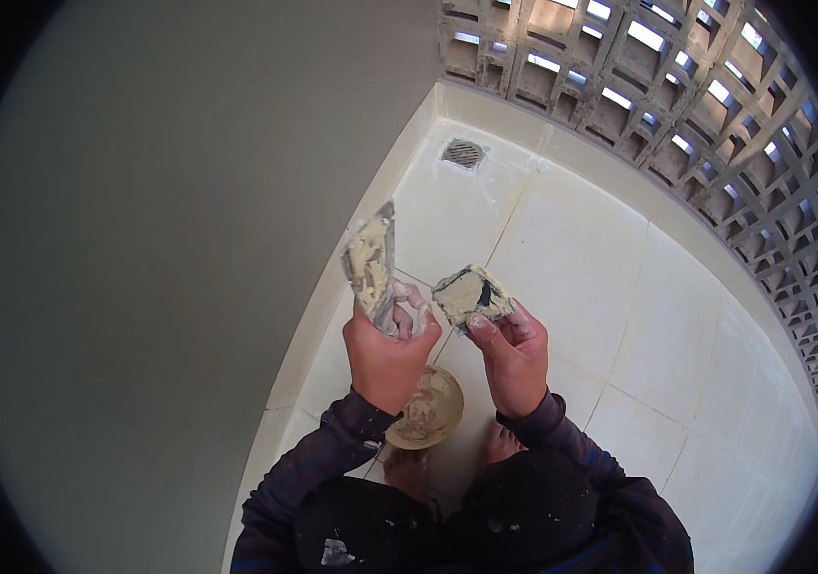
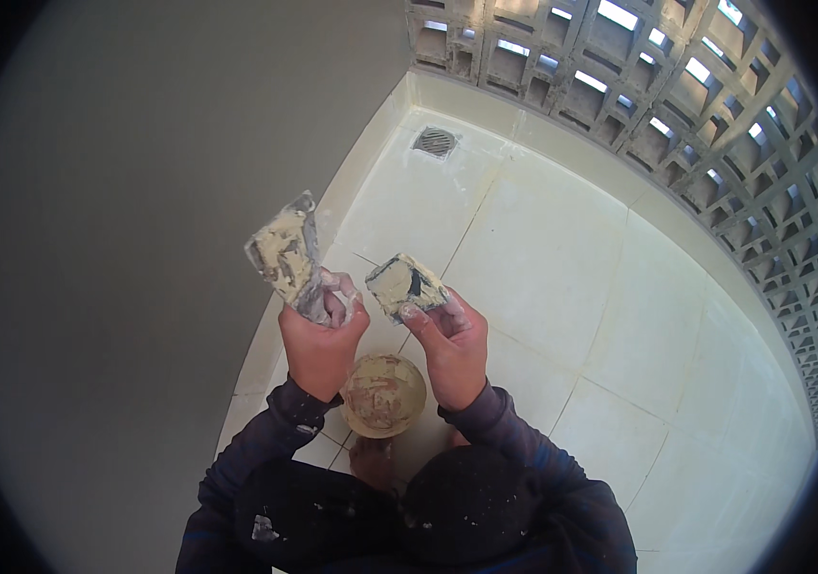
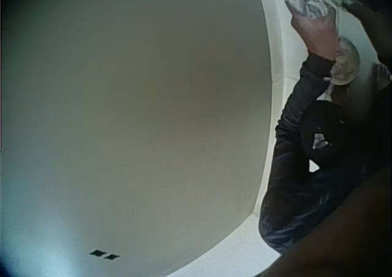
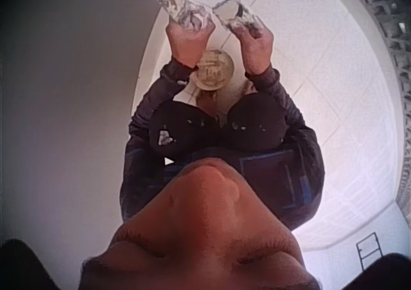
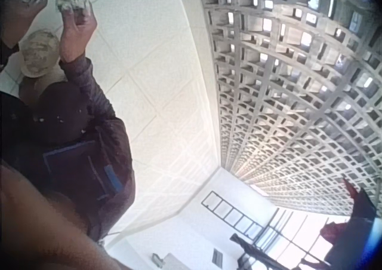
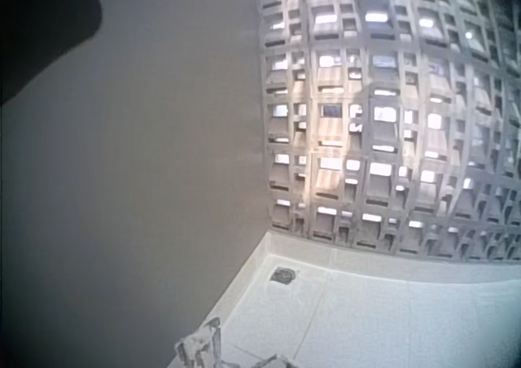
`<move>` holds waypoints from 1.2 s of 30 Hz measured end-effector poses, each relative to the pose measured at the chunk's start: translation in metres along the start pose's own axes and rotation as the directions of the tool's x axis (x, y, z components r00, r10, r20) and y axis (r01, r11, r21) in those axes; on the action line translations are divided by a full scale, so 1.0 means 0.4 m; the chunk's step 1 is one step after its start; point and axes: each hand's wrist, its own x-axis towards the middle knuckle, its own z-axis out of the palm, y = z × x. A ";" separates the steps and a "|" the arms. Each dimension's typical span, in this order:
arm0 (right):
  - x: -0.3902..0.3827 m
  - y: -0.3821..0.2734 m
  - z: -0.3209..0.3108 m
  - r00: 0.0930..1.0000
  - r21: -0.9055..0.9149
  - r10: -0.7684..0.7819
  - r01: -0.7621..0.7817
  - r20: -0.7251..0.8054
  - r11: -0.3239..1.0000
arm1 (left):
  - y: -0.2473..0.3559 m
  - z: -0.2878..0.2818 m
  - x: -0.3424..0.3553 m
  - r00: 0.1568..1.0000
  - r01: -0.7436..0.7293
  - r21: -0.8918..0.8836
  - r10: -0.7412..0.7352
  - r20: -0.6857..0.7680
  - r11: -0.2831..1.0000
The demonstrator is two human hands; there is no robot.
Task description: The person applies grout into the gaps between floor tiles using a putty knife and cleans the surface with a sponge.
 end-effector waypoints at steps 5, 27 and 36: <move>0.002 -0.005 -0.015 0.999 -0.036 0.037 -0.036 0.022 0.999 | 0.029 -0.018 0.030 0.998 0.005 -0.030 -0.004 0.065 1.000; 0.062 0.025 -0.081 0.970 -0.317 0.184 -0.126 0.161 0.940 | -0.117 -0.023 0.077 0.998 0.054 0.112 -0.058 0.035 0.992; 0.552 0.209 -0.583 0.975 -0.960 -0.223 0.059 -0.003 0.272 | -0.402 -0.242 -0.073 0.929 0.368 0.289 -0.335 -0.161 0.883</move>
